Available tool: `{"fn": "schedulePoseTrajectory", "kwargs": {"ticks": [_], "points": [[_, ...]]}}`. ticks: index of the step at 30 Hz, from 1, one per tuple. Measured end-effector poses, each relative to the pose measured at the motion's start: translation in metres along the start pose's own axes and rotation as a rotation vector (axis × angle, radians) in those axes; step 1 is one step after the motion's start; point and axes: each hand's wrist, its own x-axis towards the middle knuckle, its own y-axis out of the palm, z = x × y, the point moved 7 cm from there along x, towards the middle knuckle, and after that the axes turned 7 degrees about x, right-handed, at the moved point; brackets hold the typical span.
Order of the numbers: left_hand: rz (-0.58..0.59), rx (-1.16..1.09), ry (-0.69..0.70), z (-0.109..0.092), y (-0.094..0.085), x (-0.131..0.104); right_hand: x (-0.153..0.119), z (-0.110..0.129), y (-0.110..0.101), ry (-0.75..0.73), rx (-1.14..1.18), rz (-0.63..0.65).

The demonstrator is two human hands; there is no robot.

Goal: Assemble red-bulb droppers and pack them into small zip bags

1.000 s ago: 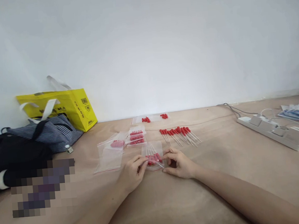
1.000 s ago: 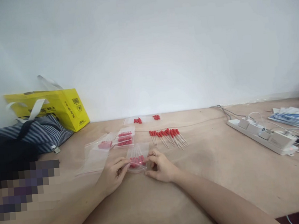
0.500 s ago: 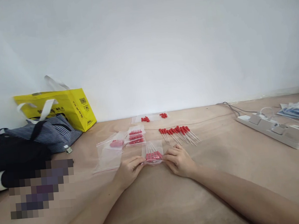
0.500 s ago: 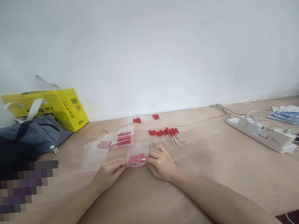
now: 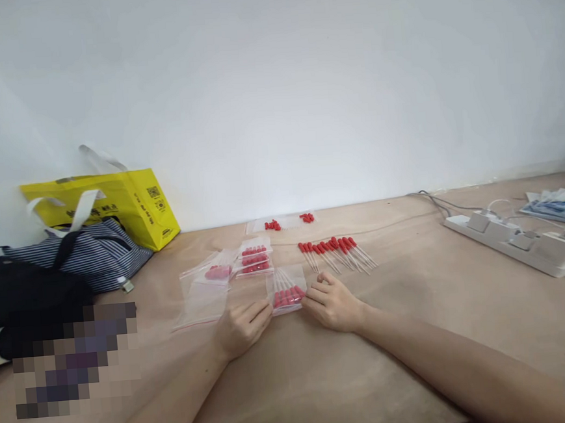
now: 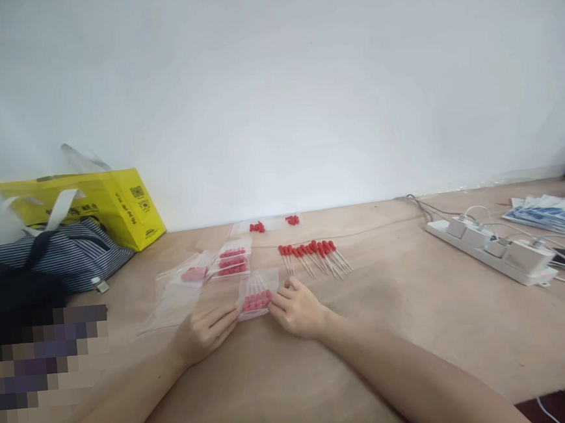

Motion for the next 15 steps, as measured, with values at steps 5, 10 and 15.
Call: {"fn": "schedulePoseTrajectory", "kwargs": {"ticks": [5,10,15], "points": [[-0.026,-0.019,-0.013,0.004,-0.001,-0.005,-0.001,-0.002,-0.003,-0.007,0.048,-0.006],[-0.031,-0.085,-0.054,0.012,0.003,-0.015,-0.003,-0.004,-0.002,0.003,0.055,-0.011],[-0.034,-0.125,-0.047,0.015,0.008,-0.020,-0.004,-0.005,-0.001,0.022,0.055,-0.025]]}}
